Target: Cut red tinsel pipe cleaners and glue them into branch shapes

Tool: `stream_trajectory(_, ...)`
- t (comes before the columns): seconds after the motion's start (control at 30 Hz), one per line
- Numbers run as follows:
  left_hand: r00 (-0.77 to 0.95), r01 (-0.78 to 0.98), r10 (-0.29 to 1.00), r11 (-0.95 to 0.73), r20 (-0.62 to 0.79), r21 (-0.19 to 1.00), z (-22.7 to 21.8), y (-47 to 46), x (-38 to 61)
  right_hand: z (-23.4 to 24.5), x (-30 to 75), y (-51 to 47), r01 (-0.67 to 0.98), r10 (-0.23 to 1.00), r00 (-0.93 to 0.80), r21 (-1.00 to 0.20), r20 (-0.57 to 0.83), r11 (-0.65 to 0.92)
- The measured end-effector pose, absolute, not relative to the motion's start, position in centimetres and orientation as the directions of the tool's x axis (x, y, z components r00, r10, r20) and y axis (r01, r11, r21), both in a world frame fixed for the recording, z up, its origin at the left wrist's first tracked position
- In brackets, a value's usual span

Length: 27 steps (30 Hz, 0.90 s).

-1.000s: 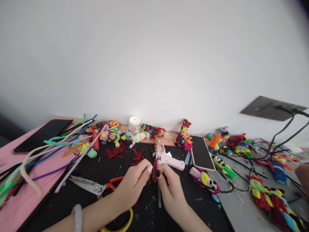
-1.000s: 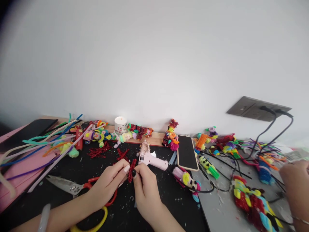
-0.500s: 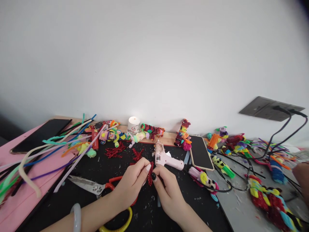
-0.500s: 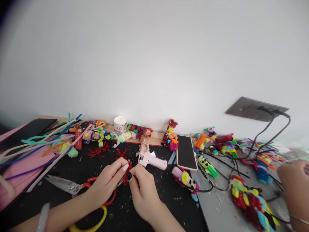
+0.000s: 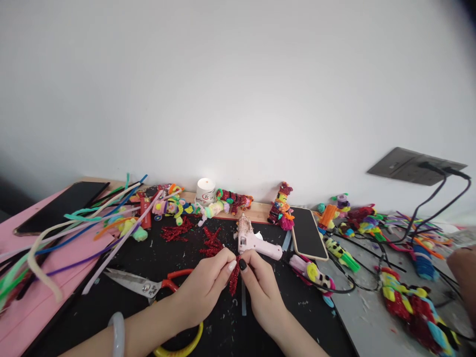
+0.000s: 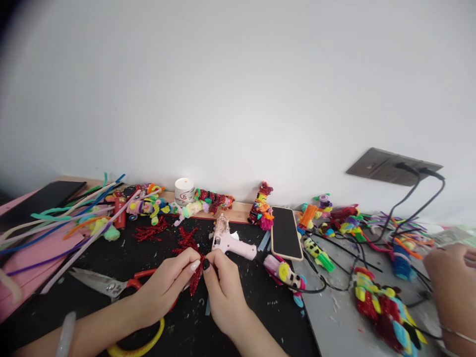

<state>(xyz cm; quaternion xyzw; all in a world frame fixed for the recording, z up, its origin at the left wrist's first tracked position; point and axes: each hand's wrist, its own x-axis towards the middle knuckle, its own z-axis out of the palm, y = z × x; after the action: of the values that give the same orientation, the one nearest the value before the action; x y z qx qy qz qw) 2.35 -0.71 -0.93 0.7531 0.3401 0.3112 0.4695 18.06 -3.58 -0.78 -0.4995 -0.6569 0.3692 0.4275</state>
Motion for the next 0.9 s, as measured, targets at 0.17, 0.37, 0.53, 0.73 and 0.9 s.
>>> stream_trajectory(0.17,0.580,0.230,0.800,-0.341,0.153,0.912,-1.2,-0.8,2.3,-0.7,18.0,-3.7,0.382,0.964,-0.147,-0.886,0.222,0.262)
stream_trajectory(0.37,0.585,0.251,0.797,-0.350,0.146,0.903,-1.1,-0.8,2.3,-0.7,18.0,-3.8,0.403,0.959,-0.155,-0.872,0.236,0.279)
stream_trajectory(0.53,0.583,0.249,0.800,-0.342,0.141,0.906,-1.0,-0.7,2.4,-0.7,18.0,-3.7,0.419,0.961,-0.159,-0.866,0.226,0.273)
stream_trajectory(0.73,0.577,0.226,0.810,-0.282,0.105,0.932,-0.4,-0.7,2.4,-0.5,17.8,-3.7,0.404,0.965,-0.121,-0.876,0.234,0.263)
stream_trajectory(0.9,0.585,0.210,0.809,-0.228,0.065,0.951,0.0,-0.6,2.3,-0.5,17.8,-3.7,0.386,0.962,-0.008,-0.887,0.271,0.253)
